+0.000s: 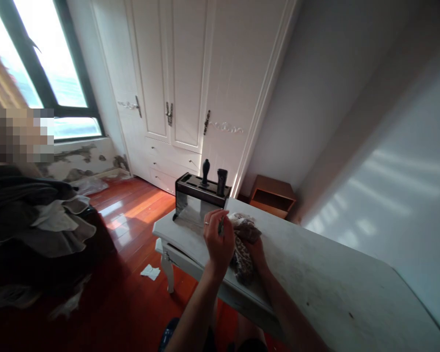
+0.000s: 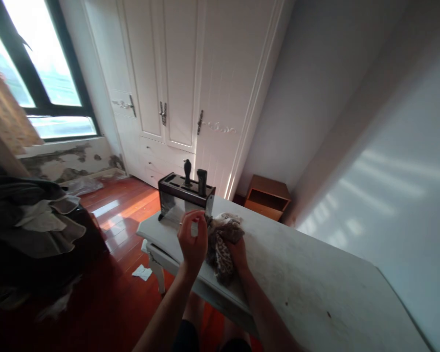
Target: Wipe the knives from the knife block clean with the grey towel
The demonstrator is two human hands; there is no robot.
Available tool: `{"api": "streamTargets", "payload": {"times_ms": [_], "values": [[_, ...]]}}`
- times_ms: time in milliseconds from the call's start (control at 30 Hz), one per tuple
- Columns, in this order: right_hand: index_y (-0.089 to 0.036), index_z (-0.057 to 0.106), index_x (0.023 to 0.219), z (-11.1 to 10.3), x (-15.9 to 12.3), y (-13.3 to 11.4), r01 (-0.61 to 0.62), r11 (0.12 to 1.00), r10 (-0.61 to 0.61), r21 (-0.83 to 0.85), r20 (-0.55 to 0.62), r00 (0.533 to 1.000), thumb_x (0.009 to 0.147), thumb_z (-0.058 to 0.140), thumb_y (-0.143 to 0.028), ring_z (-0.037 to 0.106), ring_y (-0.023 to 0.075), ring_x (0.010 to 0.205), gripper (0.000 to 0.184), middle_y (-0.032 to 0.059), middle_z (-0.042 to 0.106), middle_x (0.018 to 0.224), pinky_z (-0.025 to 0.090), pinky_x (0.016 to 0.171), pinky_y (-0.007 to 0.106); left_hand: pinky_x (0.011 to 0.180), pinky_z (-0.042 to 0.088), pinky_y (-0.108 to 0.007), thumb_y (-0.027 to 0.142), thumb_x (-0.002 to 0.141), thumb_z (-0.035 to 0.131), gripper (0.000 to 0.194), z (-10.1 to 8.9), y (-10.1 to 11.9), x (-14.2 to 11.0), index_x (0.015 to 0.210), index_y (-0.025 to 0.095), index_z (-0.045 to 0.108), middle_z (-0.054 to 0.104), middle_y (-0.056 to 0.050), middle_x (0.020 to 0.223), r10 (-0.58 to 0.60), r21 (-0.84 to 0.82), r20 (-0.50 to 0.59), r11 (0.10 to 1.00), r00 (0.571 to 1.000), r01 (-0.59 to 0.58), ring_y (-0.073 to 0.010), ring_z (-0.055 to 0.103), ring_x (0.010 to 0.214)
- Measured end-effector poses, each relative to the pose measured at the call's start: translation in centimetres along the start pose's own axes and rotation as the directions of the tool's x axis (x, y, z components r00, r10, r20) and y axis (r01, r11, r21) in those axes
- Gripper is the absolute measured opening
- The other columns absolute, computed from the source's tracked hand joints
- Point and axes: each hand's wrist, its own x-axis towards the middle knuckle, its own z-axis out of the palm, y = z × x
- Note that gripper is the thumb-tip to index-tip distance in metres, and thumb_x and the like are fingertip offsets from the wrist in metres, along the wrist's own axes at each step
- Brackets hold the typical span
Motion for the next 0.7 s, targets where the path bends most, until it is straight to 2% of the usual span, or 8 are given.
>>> {"api": "streamTargets", "payload": {"times_ms": [100,200,267,400,467,600,633,700], "values": [[-0.017,0.067,0.105,-0.3,-0.7,-0.8,-0.053,0.989,0.044,-0.135,-0.068,0.997,0.066,0.073,-0.042,0.068,0.0306,0.101,0.047,0.0112,0.074,0.105,0.055,0.088,0.043,0.083,0.051,-0.033,0.012,0.092,0.049,0.015,0.2,-1.1,-5.9,0.094,0.017,0.064,0.065,-0.007,0.092,-0.039,0.021,0.16,0.999,0.986,0.036,-0.0182,0.061,0.091],[-0.017,0.066,0.1,-1.5,-1.5,-1.0,-0.127,0.946,0.087,-0.297,-0.144,0.986,0.063,0.074,-0.04,0.07,0.0314,0.094,0.044,0.0124,0.075,0.097,0.056,0.08,0.041,0.091,0.051,-0.04,0.015,0.089,0.053,0.019,0.3,-3.1,-10.2,0.104,0.016,0.064,0.065,-0.01,0.104,-0.132,0.123,0.366,0.988,0.921,0.093,-0.0225,0.061,0.1],[-0.018,0.066,0.098,-2.7,-2.0,-0.9,-0.16,0.921,0.104,-0.355,-0.172,0.98,0.062,0.075,-0.039,0.07,0.0317,0.094,0.042,0.0121,0.075,0.097,0.056,0.08,0.041,0.099,0.049,-0.044,0.022,0.089,0.057,0.03,0.1,-4.1,-11.9,0.117,0.014,0.061,0.062,-0.014,0.117,-0.183,0.174,0.461,0.978,0.868,0.114,-0.0257,0.059,0.111],[-0.019,0.068,0.095,-5.0,-2.9,-0.5,-0.176,0.925,0.13,-0.336,-0.156,0.979,0.061,0.076,-0.037,0.07,0.0311,0.095,0.039,0.011,0.075,0.097,0.056,0.085,0.043,0.111,0.04,-0.049,0.042,0.089,0.061,0.06,-0.5,-4.9,-12.8,0.138,0.01,0.048,0.048,-0.02,0.142,-0.224,0.209,0.602,0.971,0.766,0.119,-0.0311,0.046,0.134],[-0.018,0.07,0.098,-5.9,-3.2,-0.6,-0.161,0.953,0.133,-0.256,-0.126,0.983,0.062,0.076,-0.038,0.07,0.0304,0.097,0.041,0.0109,0.075,0.101,0.054,0.091,0.045,0.115,0.034,-0.05,0.05,0.086,0.064,0.074,-0.6,-4.6,-12.6,0.145,0.011,0.041,0.042,-0.02,0.149,-0.229,0.201,0.695,0.972,0.681,0.122,-0.0322,0.039,0.14],[-0.018,0.072,0.105,-7.1,-4.2,-1.4,-0.141,0.989,0.14,-0.042,-0.024,0.99,0.066,0.077,-0.043,0.068,0.028,0.105,0.046,0.0085,0.074,0.11,0.051,0.099,0.046,0.121,0.02,-0.052,0.061,0.07,0.075,0.11,-0.5,-3.4,-12.0,0.155,0.012,0.025,0.028,-0.021,0.159,-0.254,0.22,0.841,0.967,0.477,0.128,-0.0346,0.023,0.149],[-0.018,0.072,0.105,-7.4,-4.5,-1.7,-0.156,0.988,0.156,-0.005,-0.018,0.988,0.067,0.078,-0.044,0.069,0.0278,0.104,0.046,0.0081,0.074,0.109,0.051,0.099,0.046,0.121,0.018,-0.052,0.061,0.066,0.077,0.117,-0.3,-3.0,-11.9,0.156,0.012,0.021,0.024,-0.022,0.16,-0.264,0.233,0.859,0.964,0.439,0.126,-0.0351,0.019,0.15],[-0.019,0.073,0.101,-7.9,-5.2,-2.0,-0.194,0.98,0.196,0.041,-0.047,0.98,0.064,0.08,-0.044,0.07,0.0279,0.101,0.045,0.0075,0.075,0.106,0.053,0.096,0.046,0.121,0.018,-0.052,0.054,0.064,0.079,0.118,0.1,-2.5,-11.9,0.157,0.011,0.02,0.025,-0.022,0.16,-0.28,0.249,0.873,0.96,0.4,0.127,-0.0353,0.021,0.15]]}}
